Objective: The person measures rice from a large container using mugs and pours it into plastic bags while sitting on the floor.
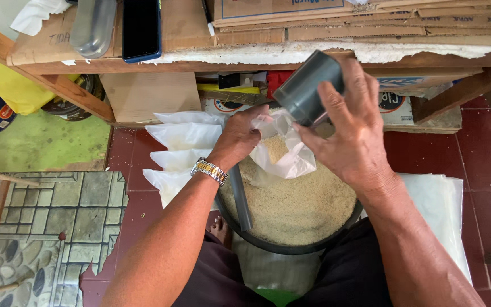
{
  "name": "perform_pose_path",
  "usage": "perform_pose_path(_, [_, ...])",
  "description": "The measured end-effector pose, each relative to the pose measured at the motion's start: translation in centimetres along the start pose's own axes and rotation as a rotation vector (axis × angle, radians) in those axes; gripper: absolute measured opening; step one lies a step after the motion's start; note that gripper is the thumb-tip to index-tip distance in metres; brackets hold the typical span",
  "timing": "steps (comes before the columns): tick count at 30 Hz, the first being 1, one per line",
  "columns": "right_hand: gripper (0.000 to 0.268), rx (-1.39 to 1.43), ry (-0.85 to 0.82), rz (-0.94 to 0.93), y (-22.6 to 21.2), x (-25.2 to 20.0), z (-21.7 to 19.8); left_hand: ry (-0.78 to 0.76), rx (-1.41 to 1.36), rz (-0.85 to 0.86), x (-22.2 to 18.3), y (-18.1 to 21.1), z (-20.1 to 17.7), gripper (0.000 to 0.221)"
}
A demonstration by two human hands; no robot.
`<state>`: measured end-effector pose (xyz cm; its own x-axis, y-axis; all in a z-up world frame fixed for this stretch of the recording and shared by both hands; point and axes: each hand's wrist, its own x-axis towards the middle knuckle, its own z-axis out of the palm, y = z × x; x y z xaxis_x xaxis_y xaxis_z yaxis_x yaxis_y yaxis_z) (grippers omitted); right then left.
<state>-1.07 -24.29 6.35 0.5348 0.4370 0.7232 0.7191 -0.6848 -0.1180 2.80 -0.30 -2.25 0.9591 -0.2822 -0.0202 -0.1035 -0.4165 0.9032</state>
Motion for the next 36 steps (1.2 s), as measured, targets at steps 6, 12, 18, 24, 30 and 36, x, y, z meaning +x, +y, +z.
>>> perform_pose_path(6, [0.062, 0.128, 0.008, 0.305, 0.0, -1.5, -4.2, 0.105, -0.084, -0.015, 1.1, -2.3, 1.4, 0.058])
perform_pose_path(12, [0.058, 0.203, -0.093, 0.628, -0.9, -1.1, -7.5, 0.143, -0.083, 0.006, 1.5, -2.2, 1.8, 0.045])
perform_pose_path(18, [0.051, 0.420, -0.643, 1.049, 1.2, -4.2, -7.8, 0.228, -0.013, -0.053, 1.8, -1.3, 0.5, 0.037])
perform_pose_path(24, [0.042, 0.380, -1.149, 0.918, 3.9, -12.1, -0.4, 0.326, -0.172, -0.051, 2.0, -0.5, -1.5, 0.036])
perform_pose_path(30, [0.056, 0.406, -1.214, 0.861, 2.5, -14.2, 3.1, 0.375, -0.314, 0.077, 1.3, 2.3, -1.8, 0.029])
perform_pose_path(36, [0.044, 0.310, -1.182, 0.807, 5.1, -16.1, 4.6, 0.293, -0.434, 0.093, -0.2, 8.0, -1.8, 0.034])
